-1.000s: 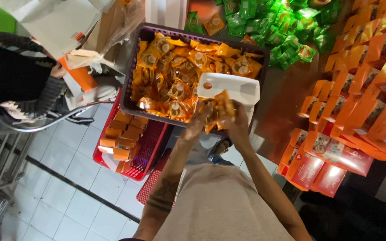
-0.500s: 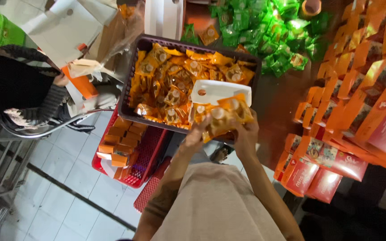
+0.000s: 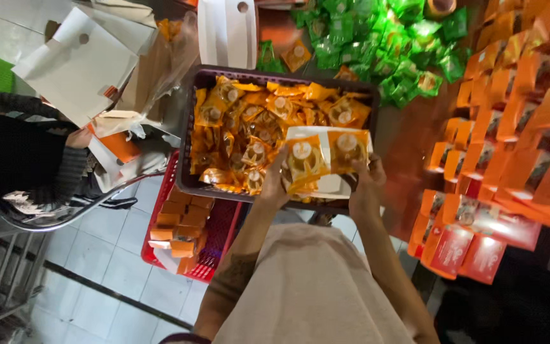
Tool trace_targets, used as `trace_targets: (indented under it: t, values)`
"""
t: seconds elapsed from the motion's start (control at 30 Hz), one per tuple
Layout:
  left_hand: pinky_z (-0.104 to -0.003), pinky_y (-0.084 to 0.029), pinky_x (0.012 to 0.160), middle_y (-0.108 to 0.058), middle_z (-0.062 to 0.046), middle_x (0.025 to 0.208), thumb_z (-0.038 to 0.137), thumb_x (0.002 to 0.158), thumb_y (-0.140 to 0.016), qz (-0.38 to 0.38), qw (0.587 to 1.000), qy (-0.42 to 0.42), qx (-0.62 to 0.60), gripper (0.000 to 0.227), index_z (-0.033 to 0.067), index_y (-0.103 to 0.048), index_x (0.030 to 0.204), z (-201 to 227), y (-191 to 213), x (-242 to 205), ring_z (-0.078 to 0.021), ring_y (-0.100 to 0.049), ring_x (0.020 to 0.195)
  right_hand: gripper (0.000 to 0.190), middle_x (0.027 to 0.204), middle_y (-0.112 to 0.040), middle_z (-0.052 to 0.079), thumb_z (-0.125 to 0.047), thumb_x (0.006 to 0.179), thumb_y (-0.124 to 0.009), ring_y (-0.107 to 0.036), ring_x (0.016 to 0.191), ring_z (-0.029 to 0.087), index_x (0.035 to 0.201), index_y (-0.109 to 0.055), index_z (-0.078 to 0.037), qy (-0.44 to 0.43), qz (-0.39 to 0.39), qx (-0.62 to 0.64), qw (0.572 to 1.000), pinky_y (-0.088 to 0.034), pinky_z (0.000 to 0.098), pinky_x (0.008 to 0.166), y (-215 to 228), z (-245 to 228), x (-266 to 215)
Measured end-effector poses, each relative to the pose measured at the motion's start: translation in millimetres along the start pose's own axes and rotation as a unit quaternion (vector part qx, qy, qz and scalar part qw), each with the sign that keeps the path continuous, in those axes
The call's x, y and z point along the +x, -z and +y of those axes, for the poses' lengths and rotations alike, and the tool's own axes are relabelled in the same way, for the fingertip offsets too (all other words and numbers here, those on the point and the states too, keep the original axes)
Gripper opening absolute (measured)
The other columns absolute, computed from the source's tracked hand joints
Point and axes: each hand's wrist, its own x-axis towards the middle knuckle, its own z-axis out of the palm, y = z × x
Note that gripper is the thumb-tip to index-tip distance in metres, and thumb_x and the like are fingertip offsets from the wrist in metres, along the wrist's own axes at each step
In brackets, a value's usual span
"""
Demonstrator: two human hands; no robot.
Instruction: The person repeatedly picks small orange snack packets from a large bin and places them into white cardboard boxes. They then close the boxes and set them aside on a nearby stack. The process is repeated continuously.
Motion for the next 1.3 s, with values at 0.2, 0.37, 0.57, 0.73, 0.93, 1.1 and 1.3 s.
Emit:
trace_targets:
  t: [0.2, 0.37, 0.57, 0.73, 0.93, 1.1, 1.3]
  values:
    - [-0.040, -0.041, 0.060, -0.044, -0.005, 0.053, 0.057, 0.090, -0.077, 0.055, 0.978, -0.038, 0.199, 0.051, 0.0094, -0.061, 0.080, 53.2, -38.7, -3.4, -0.0218, -0.048, 0.052, 0.043, 0.119, -0.062, 0.014, 0.005, 0.096, -0.068, -0.069, 0.106, 0.029, 0.132, -0.049, -0.009, 0.110, -0.004, -0.074, 0.991, -0.064, 0.0454, 0.088, -35.0, -6.3, -10.9]
    - [-0.032, -0.051, 0.100, -0.074, -0.012, 0.092, 0.034, 0.113, -0.058, -0.332, 0.884, -0.166, 0.285, 0.052, 0.0142, -0.047, 0.160, 26.2, 20.1, 94.3, -0.0134, -0.071, 0.091, 0.052, 0.113, -0.068, 0.008, -0.056, 0.103, -0.059, -0.070, 0.098, 0.022, 0.135, -0.061, -0.014, -0.049, -0.009, 0.055, 0.997, -0.064, 0.0419, 0.084, -76.3, 6.0, -37.7]
    - [-0.037, -0.056, 0.106, -0.056, -0.010, 0.152, 0.045, 0.103, -0.071, -0.211, 0.857, -0.176, 0.435, 0.056, 0.0213, -0.055, 0.151, 11.6, 26.7, 108.3, -0.0238, -0.063, 0.132, 0.088, 0.125, -0.063, 0.014, -0.078, 0.097, -0.049, -0.065, 0.116, 0.028, 0.142, -0.056, -0.002, -0.040, 0.014, -0.075, 0.996, -0.055, 0.0474, 0.102, -72.8, -8.0, -41.4]
    - [-0.062, -0.040, 0.115, -0.048, -0.015, 0.156, 0.074, 0.102, -0.035, -0.140, 0.836, -0.089, 0.523, 0.080, 0.0198, -0.023, 0.160, -6.3, 18.2, 76.3, -0.0485, -0.051, 0.138, 0.080, 0.153, -0.049, 0.021, -0.061, 0.100, -0.059, -0.047, 0.142, 0.041, 0.158, -0.041, -0.010, -0.148, -0.002, -0.319, 0.936, -0.038, 0.0603, 0.116, -82.8, -10.0, -60.1]
    - [-0.050, -0.043, 0.113, -0.056, -0.030, 0.140, 0.060, 0.104, -0.055, 0.030, 0.744, -0.292, 0.600, 0.082, -0.0051, -0.040, 0.151, -37.3, 63.0, 111.2, -0.0429, -0.061, 0.128, 0.058, 0.137, -0.062, 0.029, -0.034, 0.103, -0.063, -0.055, 0.134, 0.046, 0.150, -0.052, -0.003, -0.041, -0.044, -0.431, 0.900, -0.041, 0.0578, 0.116, 6.3, 40.5, -11.5]
    - [-0.059, -0.022, 0.123, -0.038, -0.027, 0.139, 0.041, 0.088, -0.075, 0.081, 0.736, -0.331, 0.585, 0.083, -0.0005, -0.034, 0.147, -48.0, 95.7, 127.5, -0.0526, -0.038, 0.137, 0.081, 0.110, -0.068, 0.026, -0.034, 0.103, -0.071, -0.070, 0.105, 0.040, 0.166, -0.030, -0.004, 0.001, -0.087, -0.444, 0.892, -0.054, 0.0549, 0.090, 38.6, 44.9, 28.5]
    - [-0.064, -0.001, 0.126, -0.023, -0.043, 0.156, 0.052, 0.092, -0.065, 0.173, 0.736, -0.258, 0.601, 0.095, -0.0022, -0.022, 0.157, -89.3, 106.5, 112.2, -0.0659, -0.009, 0.150, 0.054, 0.128, -0.066, 0.033, -0.032, 0.098, -0.069, -0.060, 0.127, 0.054, 0.141, -0.053, -0.004, -0.086, -0.196, -0.494, 0.843, -0.045, 0.0658, 0.105, 68.7, 64.5, 44.9]
